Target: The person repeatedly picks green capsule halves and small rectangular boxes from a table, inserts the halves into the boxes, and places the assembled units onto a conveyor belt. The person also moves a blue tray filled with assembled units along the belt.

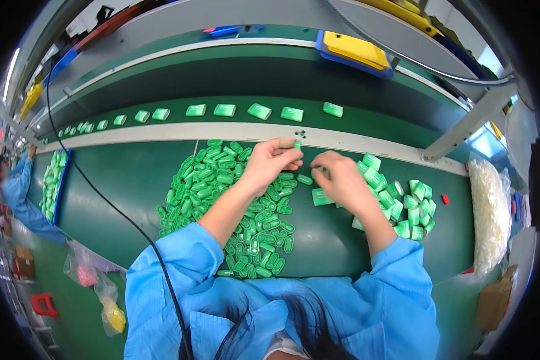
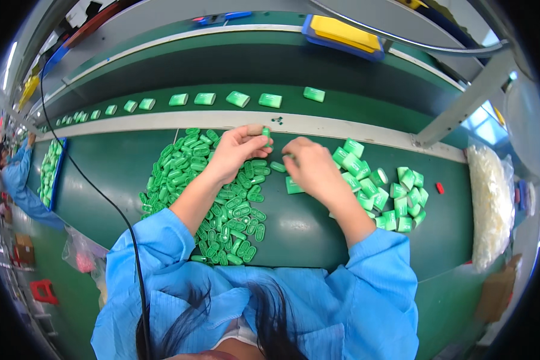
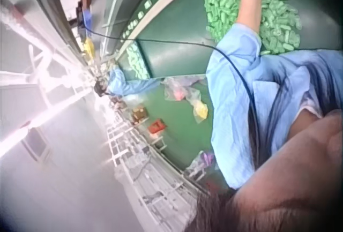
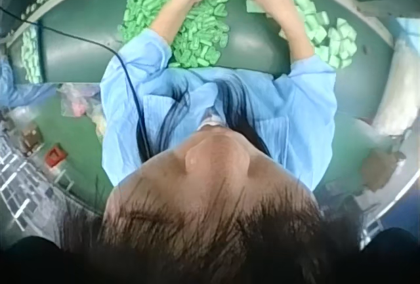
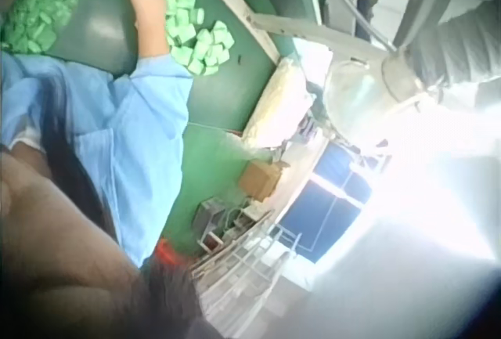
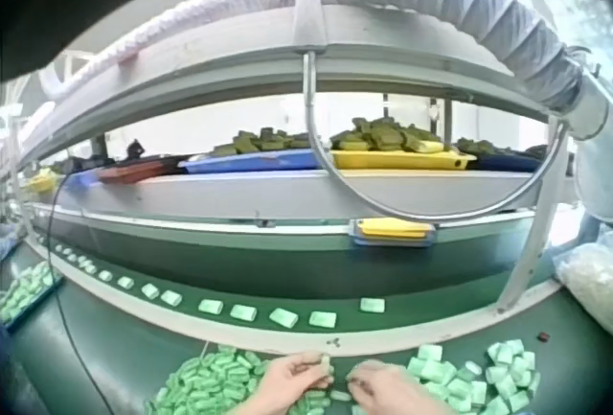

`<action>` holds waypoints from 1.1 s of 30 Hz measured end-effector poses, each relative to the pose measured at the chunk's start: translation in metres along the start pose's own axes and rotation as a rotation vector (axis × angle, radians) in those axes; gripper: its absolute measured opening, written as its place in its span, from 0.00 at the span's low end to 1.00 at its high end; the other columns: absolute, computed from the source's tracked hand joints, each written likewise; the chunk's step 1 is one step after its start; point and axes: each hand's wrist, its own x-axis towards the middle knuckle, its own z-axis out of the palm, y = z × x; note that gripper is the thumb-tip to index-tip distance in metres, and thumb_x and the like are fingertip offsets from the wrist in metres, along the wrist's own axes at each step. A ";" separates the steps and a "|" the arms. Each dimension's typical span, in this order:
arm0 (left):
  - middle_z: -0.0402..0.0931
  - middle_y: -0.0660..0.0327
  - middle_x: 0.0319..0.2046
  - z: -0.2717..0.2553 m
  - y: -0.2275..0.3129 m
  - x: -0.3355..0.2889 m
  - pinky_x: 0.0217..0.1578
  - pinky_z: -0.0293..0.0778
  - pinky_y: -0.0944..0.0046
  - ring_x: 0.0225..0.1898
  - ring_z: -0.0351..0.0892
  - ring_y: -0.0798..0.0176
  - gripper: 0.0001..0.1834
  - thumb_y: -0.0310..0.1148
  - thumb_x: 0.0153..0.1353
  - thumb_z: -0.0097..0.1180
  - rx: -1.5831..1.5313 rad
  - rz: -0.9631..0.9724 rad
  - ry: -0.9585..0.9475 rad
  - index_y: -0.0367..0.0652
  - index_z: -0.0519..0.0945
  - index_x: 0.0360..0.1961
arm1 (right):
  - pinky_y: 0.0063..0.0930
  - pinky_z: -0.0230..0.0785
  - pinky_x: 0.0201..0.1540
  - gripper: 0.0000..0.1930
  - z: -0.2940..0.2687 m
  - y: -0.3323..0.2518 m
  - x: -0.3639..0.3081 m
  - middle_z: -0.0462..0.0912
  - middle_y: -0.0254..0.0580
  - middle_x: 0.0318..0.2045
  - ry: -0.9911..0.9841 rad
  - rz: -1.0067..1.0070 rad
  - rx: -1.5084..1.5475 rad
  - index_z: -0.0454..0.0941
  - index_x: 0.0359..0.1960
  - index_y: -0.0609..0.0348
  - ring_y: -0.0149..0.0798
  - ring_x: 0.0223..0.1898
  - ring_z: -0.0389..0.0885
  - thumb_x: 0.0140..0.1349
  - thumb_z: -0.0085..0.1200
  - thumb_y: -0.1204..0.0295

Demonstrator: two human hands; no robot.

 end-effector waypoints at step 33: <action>0.78 0.58 0.41 0.002 0.010 -0.004 0.43 0.74 0.69 0.41 0.78 0.69 0.15 0.28 0.59 0.54 -0.015 0.058 -0.028 0.35 0.76 0.48 | 0.21 0.72 0.39 0.15 -0.016 0.017 0.023 0.80 0.40 0.35 0.008 0.378 0.882 0.70 0.44 0.64 0.28 0.35 0.78 0.54 0.56 0.81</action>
